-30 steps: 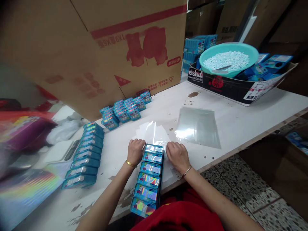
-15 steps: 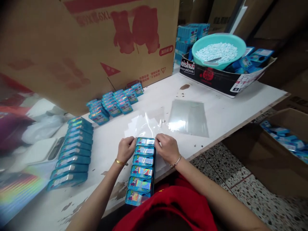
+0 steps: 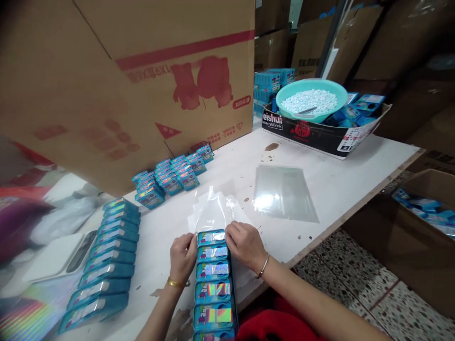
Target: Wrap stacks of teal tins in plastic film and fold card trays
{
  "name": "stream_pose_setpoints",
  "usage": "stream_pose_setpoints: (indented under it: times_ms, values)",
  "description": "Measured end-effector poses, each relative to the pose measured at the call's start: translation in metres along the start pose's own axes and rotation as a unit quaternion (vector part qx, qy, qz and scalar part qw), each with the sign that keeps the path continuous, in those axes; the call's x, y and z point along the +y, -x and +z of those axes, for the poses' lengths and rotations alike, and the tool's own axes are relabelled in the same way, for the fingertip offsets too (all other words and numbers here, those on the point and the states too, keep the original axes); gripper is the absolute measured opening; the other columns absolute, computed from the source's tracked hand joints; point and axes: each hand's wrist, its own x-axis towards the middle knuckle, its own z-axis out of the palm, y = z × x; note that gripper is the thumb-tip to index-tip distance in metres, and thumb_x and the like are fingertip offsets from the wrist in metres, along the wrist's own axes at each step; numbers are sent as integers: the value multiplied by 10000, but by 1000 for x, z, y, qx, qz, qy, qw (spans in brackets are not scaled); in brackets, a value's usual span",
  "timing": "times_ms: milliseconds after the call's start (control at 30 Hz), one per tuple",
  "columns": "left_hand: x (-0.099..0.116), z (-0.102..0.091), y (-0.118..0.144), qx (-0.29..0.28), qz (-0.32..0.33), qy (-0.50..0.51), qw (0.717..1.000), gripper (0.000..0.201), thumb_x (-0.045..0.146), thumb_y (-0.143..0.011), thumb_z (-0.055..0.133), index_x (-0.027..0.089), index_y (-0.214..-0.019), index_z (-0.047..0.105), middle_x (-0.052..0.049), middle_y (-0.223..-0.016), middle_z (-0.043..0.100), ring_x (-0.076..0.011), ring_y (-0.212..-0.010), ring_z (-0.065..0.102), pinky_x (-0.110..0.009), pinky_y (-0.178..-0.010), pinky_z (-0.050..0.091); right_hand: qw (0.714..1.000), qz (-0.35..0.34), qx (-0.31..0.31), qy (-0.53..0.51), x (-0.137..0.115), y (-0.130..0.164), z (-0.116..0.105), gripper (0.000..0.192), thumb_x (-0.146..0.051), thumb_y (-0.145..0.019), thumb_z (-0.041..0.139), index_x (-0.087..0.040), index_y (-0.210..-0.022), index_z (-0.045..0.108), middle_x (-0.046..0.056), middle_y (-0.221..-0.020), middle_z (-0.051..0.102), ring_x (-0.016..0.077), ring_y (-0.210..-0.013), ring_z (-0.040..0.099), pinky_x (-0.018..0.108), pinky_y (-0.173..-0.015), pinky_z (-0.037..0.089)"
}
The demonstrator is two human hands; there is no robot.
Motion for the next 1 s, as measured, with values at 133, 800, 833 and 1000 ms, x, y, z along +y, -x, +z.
stream_pose_setpoints:
  times_ms: [133,800,833,1000]
  values:
    - [-4,-7,6,34,93,-78,992,363,214,-892,457,175,-536,399,21,-515,406,-125,-549,364,-295,-648,292,998,-63,0,29,-2,3,4,241,-168,-939,388,-174,-748,534,15,-675,515,144,-610,424,289,-581,268]
    - [-24,-4,40,-12,43,-143,989,167,234,-861,522,180,-710,569,-15,-605,557,-172,-635,465,-311,-647,289,992,54,-63,90,0,31,27,195,-301,-904,449,-157,-827,556,32,-700,571,154,-634,476,278,-605,294]
    - [-25,-1,40,-32,26,-149,988,165,223,-859,515,179,-710,569,-20,-616,570,-176,-640,478,-312,-649,288,989,73,-78,106,1,31,30,210,-330,-893,467,-158,-815,559,30,-690,575,155,-630,476,282,-603,282]
    - [-20,1,41,-127,-1,-201,971,247,177,-868,450,183,-632,524,-43,-607,571,-193,-642,502,-318,-647,282,977,67,-132,151,-5,32,32,229,-244,-867,469,-171,-669,559,37,-623,578,155,-619,467,295,-612,227]
